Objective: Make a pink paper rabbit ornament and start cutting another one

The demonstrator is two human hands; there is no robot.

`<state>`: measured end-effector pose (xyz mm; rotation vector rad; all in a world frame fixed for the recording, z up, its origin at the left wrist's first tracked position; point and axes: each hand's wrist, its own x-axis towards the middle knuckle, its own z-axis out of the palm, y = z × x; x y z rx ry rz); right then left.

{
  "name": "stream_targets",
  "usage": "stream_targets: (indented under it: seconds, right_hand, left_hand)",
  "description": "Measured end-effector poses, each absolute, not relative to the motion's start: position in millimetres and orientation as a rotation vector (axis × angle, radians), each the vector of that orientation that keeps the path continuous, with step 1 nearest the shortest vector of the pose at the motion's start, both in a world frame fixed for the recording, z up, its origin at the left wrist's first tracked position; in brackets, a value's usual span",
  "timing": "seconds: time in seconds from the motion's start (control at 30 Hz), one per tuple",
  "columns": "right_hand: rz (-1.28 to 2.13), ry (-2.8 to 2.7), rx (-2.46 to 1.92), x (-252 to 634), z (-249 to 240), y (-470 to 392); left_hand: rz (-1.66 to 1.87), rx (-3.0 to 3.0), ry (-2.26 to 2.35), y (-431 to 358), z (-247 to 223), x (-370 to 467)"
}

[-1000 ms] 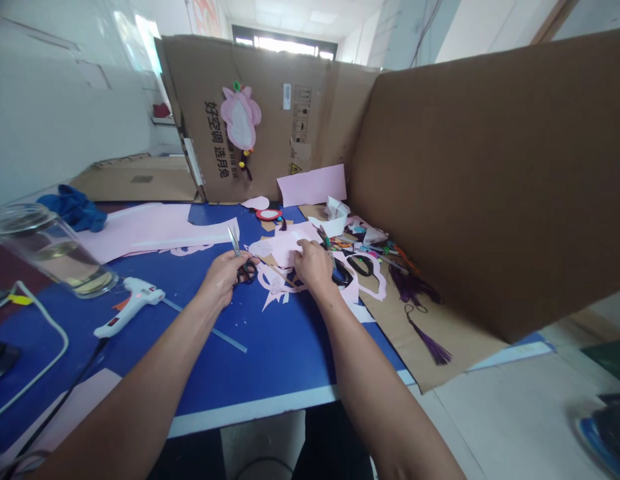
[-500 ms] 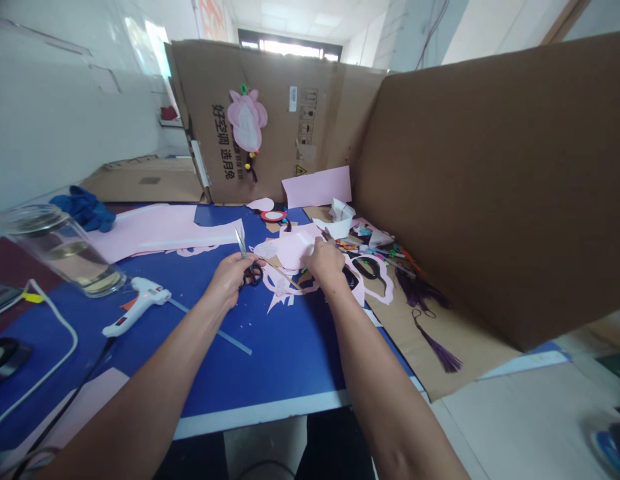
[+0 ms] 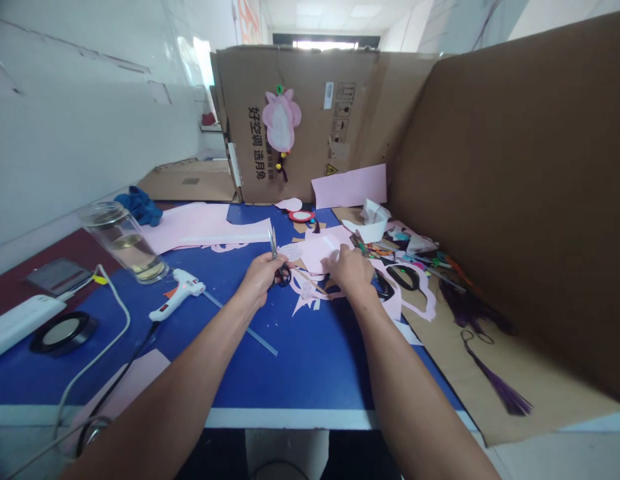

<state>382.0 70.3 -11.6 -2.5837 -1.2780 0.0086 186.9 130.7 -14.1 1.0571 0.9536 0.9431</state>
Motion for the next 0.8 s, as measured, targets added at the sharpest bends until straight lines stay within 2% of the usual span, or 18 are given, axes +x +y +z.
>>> stream_targets:
  seconds: [0.57,0.8]
  right_hand:
    - [0.101,-1.238,-2.535,383,-8,69]
    - [0.275,-1.072,-2.224,391,-16,75]
  left_hand:
    - [0.947,1.112,0.927,139,-23,188]
    - [0.938,1.140,0.917,140,-24,188]
